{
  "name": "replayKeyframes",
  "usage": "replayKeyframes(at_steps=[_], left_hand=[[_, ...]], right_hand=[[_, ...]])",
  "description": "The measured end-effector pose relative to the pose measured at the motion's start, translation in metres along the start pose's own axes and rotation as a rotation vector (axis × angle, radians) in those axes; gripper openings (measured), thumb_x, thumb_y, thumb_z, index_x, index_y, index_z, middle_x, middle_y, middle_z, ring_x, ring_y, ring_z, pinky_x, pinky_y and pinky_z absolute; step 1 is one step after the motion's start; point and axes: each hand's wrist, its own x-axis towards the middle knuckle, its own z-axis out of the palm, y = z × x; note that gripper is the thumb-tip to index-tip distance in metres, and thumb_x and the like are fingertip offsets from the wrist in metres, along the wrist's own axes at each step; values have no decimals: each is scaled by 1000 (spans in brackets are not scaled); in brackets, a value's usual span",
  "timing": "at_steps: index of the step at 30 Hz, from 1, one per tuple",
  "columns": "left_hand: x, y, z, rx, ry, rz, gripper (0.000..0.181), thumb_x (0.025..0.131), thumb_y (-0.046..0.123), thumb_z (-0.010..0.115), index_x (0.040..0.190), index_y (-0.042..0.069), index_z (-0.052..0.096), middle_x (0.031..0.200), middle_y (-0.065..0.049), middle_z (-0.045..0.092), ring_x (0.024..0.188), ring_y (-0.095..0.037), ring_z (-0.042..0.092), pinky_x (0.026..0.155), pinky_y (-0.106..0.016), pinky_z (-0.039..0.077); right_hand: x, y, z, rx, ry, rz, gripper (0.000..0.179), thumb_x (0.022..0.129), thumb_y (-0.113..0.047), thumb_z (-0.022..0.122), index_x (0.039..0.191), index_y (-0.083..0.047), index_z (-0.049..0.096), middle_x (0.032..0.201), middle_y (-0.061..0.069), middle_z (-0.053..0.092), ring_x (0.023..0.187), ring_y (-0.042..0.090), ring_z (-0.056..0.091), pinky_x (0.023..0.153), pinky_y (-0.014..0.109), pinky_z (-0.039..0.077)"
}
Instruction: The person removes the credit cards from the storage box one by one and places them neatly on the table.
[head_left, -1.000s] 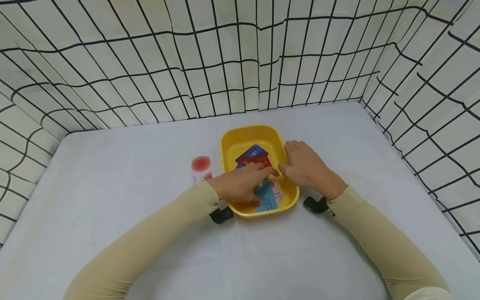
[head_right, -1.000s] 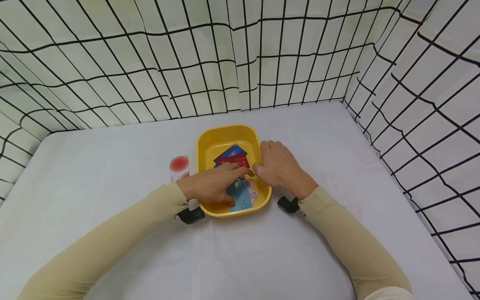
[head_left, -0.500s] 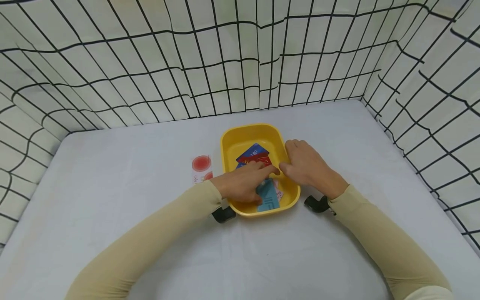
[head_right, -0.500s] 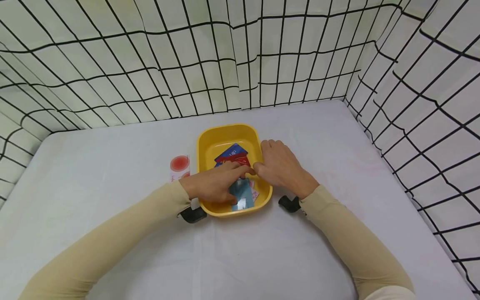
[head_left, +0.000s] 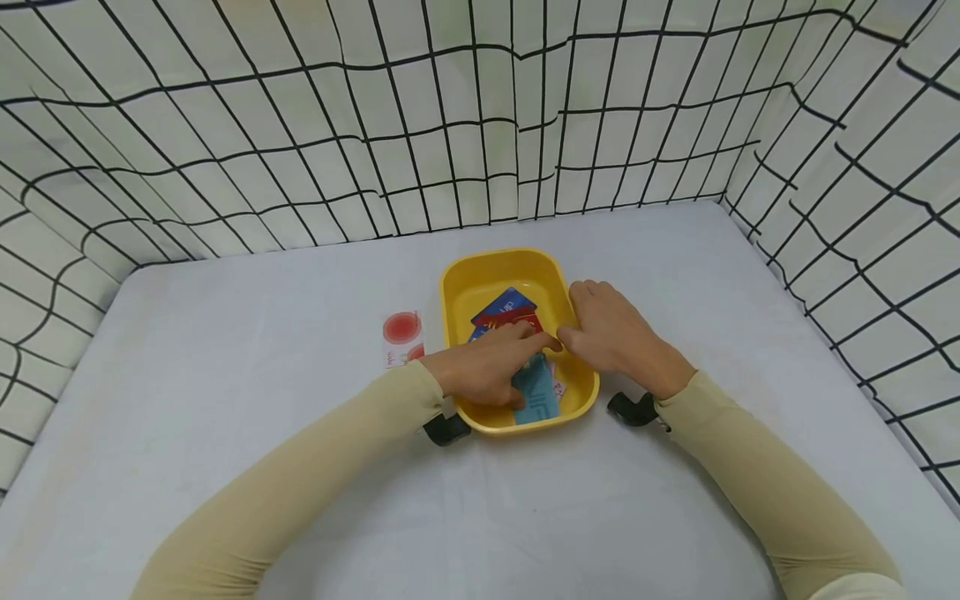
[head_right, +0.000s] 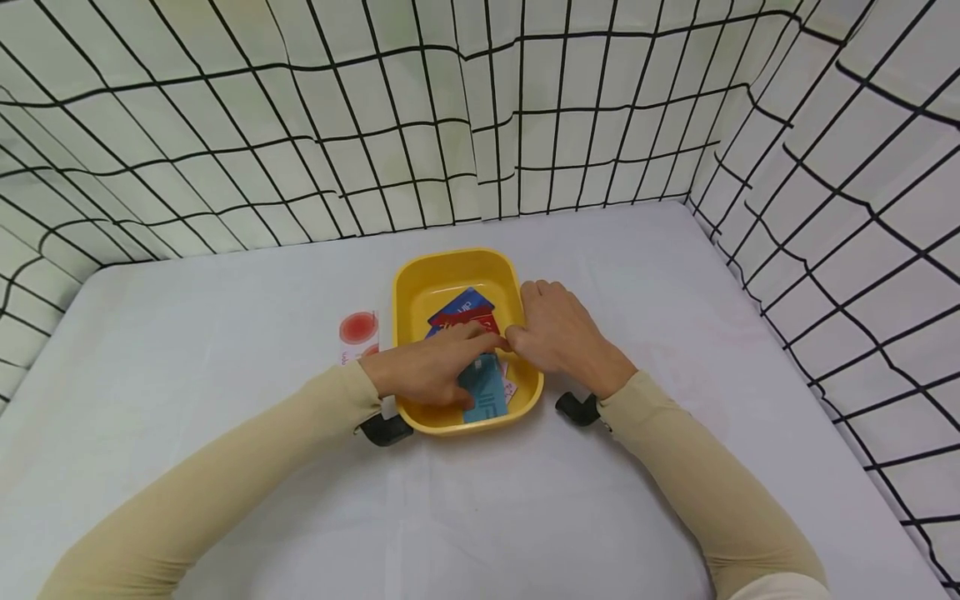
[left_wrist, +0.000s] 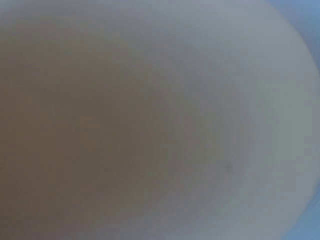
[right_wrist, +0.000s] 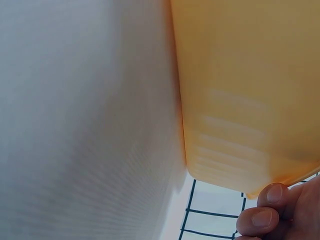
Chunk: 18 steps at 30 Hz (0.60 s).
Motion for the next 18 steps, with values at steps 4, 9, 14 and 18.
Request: replayKeyframes(at_steps=[4,9,14,18], left_hand=[[1,-1,-1,-7,4,-8,84,87,25,84,157,15,41,156,-7,43,141,-25,45,124,-44,41],[3,-3,-1,-16,25,6,76,85,27,86,150,13,51,148,-7,48,133,-22,48,120,-39,45],[4,-3,-2,-21,28,21,75,85,28,85,151,16,51,146,-5,49,132,-19,48,118,-37,47],[4,-4,-2,-26,33,50,74,86,27,84,152,15,51,148,-4,50,134,-18,48,118,-36,46]], right_hand=[[1,1,1,-5,1,-5,32,90,-26,52,108,1,54,87,11,50,87,28,49,73,36,39],[0,0,1,-9,0,-2,32,90,-26,51,108,0,54,87,11,50,86,28,49,72,35,38],[0,1,-1,-6,-3,-2,31,90,-26,52,107,0,54,86,11,50,86,27,49,72,35,38],[0,1,-1,-3,-8,-5,30,91,-26,51,107,0,54,87,11,49,87,28,49,73,35,37]])
